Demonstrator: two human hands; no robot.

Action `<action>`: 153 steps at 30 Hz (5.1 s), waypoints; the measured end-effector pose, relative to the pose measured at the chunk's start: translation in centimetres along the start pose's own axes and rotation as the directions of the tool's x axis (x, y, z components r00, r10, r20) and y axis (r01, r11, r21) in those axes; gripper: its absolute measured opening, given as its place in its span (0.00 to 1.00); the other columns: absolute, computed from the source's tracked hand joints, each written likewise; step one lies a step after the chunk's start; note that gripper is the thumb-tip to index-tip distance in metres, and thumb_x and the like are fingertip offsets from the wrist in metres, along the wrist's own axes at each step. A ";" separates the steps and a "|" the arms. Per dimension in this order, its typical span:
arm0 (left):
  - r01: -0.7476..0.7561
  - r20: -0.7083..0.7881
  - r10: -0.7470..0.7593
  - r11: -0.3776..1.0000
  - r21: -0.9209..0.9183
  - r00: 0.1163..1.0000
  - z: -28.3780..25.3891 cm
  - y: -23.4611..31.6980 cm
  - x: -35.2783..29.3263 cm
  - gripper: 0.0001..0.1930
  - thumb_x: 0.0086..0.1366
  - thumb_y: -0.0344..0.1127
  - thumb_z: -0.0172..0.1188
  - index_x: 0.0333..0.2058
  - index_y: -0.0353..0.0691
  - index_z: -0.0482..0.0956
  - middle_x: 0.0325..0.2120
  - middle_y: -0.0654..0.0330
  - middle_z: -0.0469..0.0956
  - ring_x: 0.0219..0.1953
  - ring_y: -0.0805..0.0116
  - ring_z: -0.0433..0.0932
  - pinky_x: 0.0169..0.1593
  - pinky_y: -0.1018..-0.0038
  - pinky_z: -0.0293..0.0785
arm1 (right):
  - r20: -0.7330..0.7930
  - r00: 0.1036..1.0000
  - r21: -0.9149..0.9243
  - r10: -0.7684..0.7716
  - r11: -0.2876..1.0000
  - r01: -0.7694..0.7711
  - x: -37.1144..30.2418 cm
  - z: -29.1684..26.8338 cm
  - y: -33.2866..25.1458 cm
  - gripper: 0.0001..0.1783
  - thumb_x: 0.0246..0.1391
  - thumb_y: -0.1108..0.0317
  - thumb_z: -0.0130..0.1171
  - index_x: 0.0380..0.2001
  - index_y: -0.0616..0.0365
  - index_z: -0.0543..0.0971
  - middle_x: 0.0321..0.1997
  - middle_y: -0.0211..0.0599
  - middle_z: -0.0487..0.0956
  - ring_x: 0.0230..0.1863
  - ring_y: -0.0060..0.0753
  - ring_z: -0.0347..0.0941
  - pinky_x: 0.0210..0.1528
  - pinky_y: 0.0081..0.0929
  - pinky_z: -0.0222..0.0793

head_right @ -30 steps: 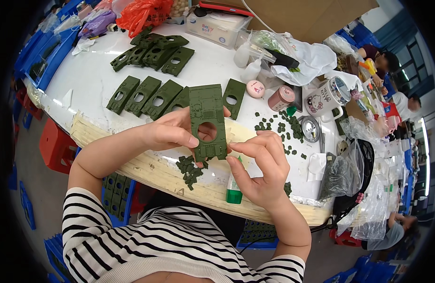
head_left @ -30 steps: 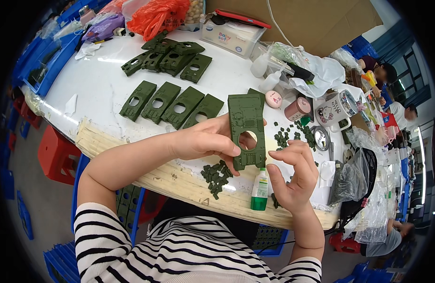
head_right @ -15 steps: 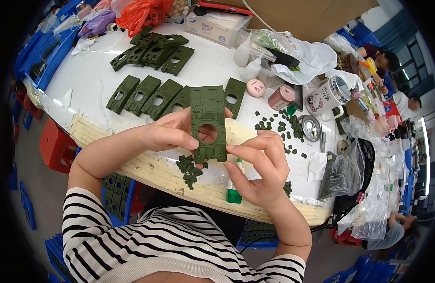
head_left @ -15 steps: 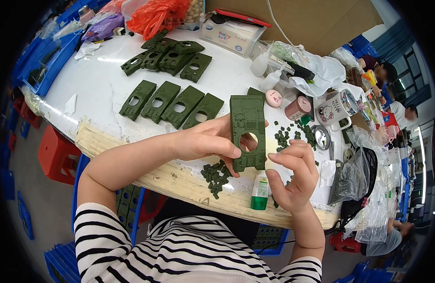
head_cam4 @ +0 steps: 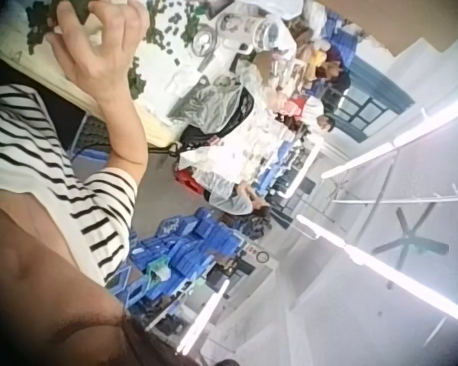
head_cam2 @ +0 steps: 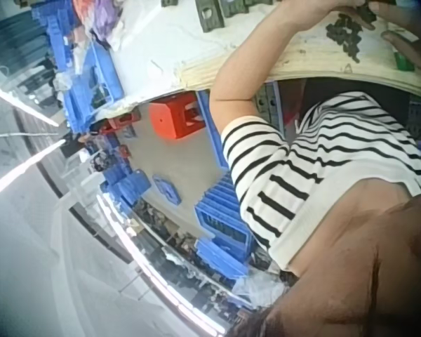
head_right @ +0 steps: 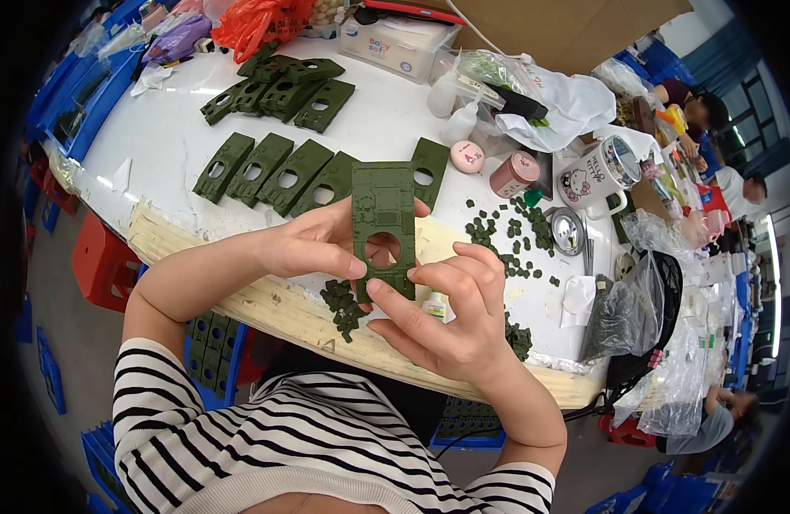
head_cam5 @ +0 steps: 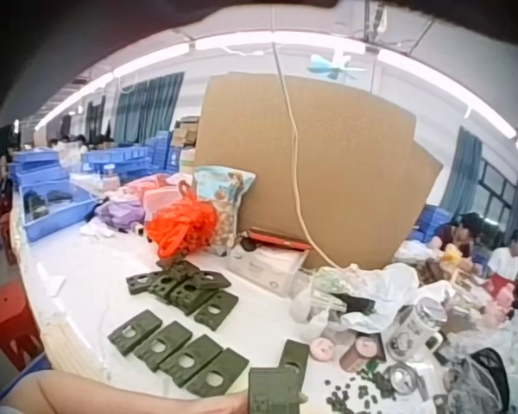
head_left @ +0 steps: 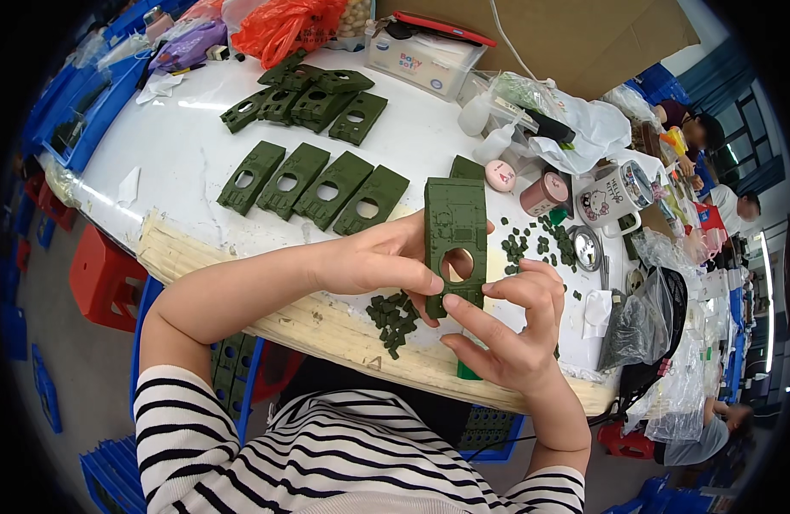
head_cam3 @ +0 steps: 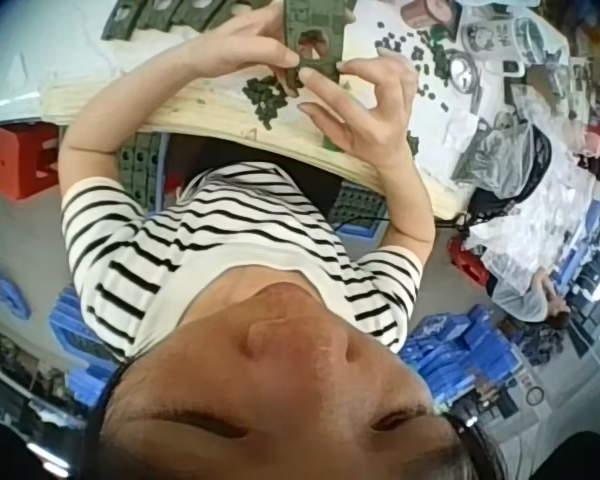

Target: Assembling plastic toy tank hulls by applying glue and attaching accessory components.

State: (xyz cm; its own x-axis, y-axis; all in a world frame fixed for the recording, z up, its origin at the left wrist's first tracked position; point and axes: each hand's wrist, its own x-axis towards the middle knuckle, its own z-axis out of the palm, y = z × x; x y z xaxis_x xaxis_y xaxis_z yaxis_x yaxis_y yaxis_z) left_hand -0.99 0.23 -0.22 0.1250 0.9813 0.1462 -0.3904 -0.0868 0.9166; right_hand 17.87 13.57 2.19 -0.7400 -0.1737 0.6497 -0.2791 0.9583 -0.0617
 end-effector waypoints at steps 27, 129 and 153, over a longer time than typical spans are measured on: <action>0.105 0.041 -0.103 0.993 -0.048 0.994 0.9 0.3 -0.1 0.39 0.58 0.32 0.58 0.66 0.40 0.48 0.45 0.55 0.68 0.46 0.66 0.71 0.49 0.69 0.70 | -0.033 0.843 0.541 0.536 0.719 -0.436 -0.5 0.9 1.9 0.09 0.56 0.72 0.58 0.39 0.65 0.78 0.27 0.35 0.74 0.30 0.26 0.69 0.35 0.23 0.65; 0.246 -0.179 0.872 0.070 0.967 0.455 0.9 4.1 -4.3 0.38 0.51 0.25 0.67 0.60 0.33 0.60 0.43 0.56 0.71 0.47 0.66 0.73 0.56 0.67 0.68 | 0.066 0.642 0.860 0.764 0.283 -0.425 -1.1 0.2 3.2 0.11 0.64 0.71 0.50 0.45 0.66 0.74 0.41 0.36 0.78 0.42 0.23 0.74 0.49 0.22 0.69; 0.865 -0.657 0.696 0.103 0.491 0.290 -7.2 1.8 -19.4 0.21 0.60 0.41 0.63 0.47 0.37 0.70 0.40 0.49 0.76 0.44 0.51 0.74 0.48 0.63 0.70 | 0.050 0.640 0.824 0.767 0.330 -0.460 -1.3 0.4 2.9 0.10 0.63 0.70 0.52 0.44 0.65 0.74 0.35 0.33 0.77 0.37 0.21 0.71 0.44 0.20 0.66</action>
State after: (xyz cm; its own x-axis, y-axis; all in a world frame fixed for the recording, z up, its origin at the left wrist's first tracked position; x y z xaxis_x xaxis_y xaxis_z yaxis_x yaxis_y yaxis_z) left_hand -10.68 -17.68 -4.12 -0.8345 0.3367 0.4361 0.5159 0.7555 0.4038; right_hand 17.80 16.49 0.84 -0.7180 0.6123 0.3310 -0.2564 0.2094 -0.9436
